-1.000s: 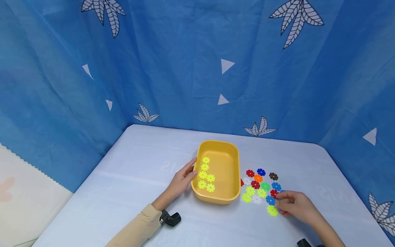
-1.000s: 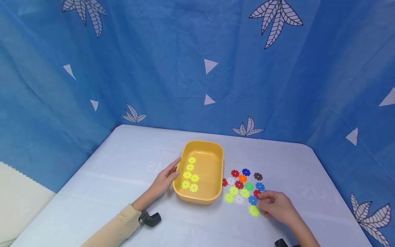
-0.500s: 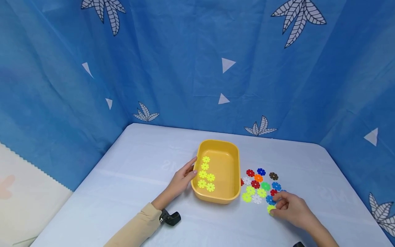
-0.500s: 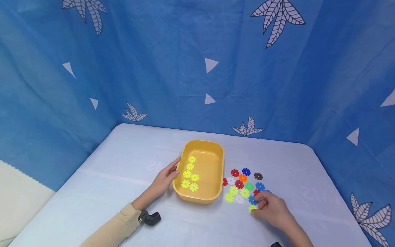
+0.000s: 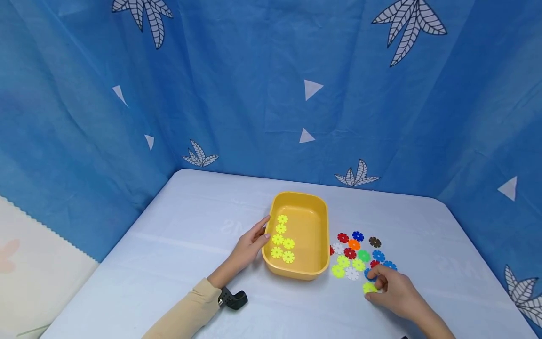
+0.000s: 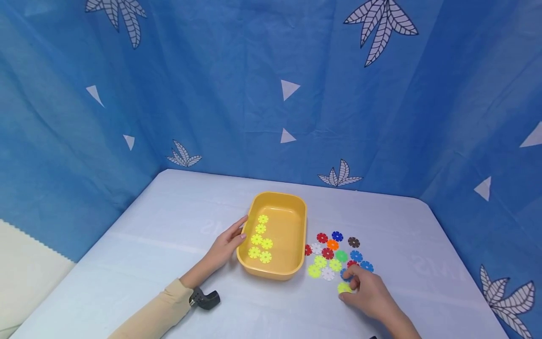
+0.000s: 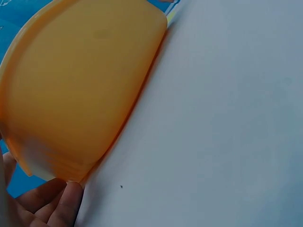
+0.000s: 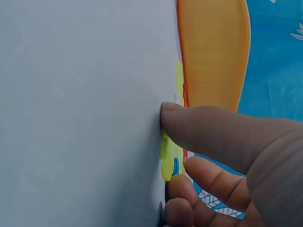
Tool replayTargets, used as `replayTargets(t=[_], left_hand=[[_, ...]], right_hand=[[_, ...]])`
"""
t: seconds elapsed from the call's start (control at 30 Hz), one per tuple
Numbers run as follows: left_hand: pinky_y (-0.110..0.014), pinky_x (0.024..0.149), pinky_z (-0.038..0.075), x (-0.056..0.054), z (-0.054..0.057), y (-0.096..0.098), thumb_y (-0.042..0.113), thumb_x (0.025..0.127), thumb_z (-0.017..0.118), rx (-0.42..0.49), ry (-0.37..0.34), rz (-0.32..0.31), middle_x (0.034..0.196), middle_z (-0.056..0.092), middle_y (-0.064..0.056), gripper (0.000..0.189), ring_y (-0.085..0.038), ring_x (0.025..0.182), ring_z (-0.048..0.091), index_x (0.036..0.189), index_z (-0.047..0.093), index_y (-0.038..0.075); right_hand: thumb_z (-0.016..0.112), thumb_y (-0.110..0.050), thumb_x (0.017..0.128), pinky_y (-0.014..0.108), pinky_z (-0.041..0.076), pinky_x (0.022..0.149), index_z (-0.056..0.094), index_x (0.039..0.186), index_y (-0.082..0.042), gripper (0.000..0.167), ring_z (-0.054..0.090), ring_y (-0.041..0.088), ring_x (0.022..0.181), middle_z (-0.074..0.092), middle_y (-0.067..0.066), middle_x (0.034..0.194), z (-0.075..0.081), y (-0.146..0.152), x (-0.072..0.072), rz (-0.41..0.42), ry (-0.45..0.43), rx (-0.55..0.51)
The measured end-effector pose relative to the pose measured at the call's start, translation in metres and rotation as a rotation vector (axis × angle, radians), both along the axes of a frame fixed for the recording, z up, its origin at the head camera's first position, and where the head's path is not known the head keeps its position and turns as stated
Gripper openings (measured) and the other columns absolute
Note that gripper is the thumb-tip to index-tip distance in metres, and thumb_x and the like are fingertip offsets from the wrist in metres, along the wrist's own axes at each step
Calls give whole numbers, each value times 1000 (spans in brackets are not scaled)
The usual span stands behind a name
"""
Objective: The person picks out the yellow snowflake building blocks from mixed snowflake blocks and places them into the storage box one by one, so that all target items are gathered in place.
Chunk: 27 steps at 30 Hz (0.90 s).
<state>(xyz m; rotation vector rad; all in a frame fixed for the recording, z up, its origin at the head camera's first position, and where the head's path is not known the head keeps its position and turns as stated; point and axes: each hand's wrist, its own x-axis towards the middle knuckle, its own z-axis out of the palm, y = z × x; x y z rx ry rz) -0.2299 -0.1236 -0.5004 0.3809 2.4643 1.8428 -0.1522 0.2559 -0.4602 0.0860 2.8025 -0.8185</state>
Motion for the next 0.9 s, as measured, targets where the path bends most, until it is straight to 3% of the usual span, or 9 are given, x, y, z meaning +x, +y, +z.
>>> replayTargets(t=[0.37, 0.63, 0.9], left_hand=[[-50, 111, 50, 0, 0, 0, 23, 104, 58, 0, 8, 3, 158, 48, -13, 55, -35, 140, 53, 157, 43, 23], [-51, 111, 50, 1, 1, 2, 26, 104, 59, -15, -8, 23, 155, 51, -14, 55, -35, 139, 55, 156, 43, 26], [-52, 112, 49, 1, 1, 2, 27, 104, 59, -20, -10, 30, 153, 53, -16, 55, -35, 138, 55, 156, 43, 27]], right_hand=[[89, -6, 73, 25, 38, 55, 66, 106, -5, 40, 46, 18, 74, 55, 3, 81, -2, 0, 0, -13, -25, -70], [93, -20, 71, 24, 35, 56, 64, 104, -6, 47, 45, 17, 76, 54, 2, 85, -5, -3, -1, -27, 1, -7], [92, -19, 72, 24, 36, 56, 64, 109, -4, 49, 46, 17, 76, 56, 2, 85, -5, -5, -1, -46, 11, -6]])
